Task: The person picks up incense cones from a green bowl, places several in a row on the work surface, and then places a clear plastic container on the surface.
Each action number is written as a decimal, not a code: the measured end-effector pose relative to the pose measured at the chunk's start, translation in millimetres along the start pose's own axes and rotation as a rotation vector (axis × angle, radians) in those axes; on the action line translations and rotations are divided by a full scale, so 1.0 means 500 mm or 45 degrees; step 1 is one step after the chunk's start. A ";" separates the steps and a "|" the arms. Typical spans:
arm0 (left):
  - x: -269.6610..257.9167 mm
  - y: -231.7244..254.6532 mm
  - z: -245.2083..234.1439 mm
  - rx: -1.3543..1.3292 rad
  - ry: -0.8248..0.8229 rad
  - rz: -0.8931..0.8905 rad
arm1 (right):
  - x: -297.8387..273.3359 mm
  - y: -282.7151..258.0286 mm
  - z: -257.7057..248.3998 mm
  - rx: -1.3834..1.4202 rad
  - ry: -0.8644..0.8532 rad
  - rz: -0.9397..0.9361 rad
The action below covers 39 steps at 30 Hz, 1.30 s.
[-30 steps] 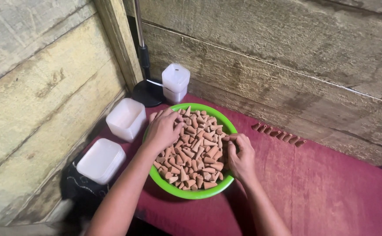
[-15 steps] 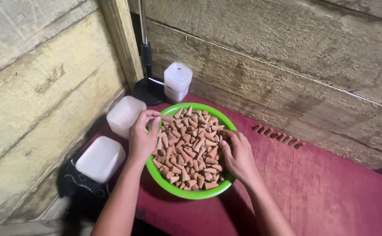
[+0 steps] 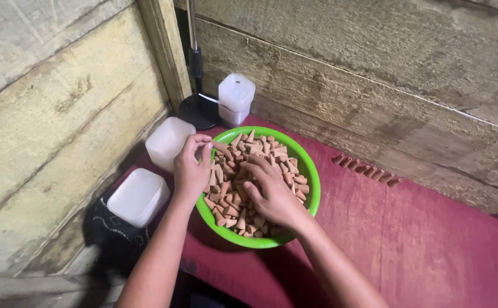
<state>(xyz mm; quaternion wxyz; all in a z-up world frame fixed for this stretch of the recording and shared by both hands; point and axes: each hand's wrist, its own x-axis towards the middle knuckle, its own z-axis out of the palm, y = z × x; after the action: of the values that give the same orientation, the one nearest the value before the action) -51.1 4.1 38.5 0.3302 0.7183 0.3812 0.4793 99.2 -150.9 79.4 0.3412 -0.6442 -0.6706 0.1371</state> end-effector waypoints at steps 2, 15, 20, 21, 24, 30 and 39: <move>0.001 -0.003 0.000 0.000 0.002 0.008 | -0.001 -0.010 -0.021 0.126 0.029 -0.047; 0.012 -0.031 0.012 0.016 -0.047 -0.005 | -0.102 0.021 -0.056 -0.325 -0.051 0.411; 0.009 -0.021 0.010 0.045 -0.057 0.013 | -0.065 -0.075 -0.006 -0.369 -0.070 0.425; 0.009 -0.022 0.013 0.054 -0.058 0.025 | -0.055 -0.086 0.000 -0.341 -0.073 0.387; 0.010 -0.034 0.015 0.073 -0.057 0.043 | -0.033 -0.094 0.029 -0.395 -0.124 0.340; 0.010 -0.041 0.019 0.120 -0.075 0.105 | -0.011 -0.040 0.087 -0.401 0.111 0.010; 0.009 -0.032 0.014 0.140 -0.079 0.101 | -0.077 0.152 -0.018 -0.495 0.553 -0.029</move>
<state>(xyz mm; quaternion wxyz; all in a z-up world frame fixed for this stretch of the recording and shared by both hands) -47.4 14.9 24.8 0.2826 0.7644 0.3678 0.4478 161.1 -180.1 27.5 0.3487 -0.7043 -0.6026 -0.1389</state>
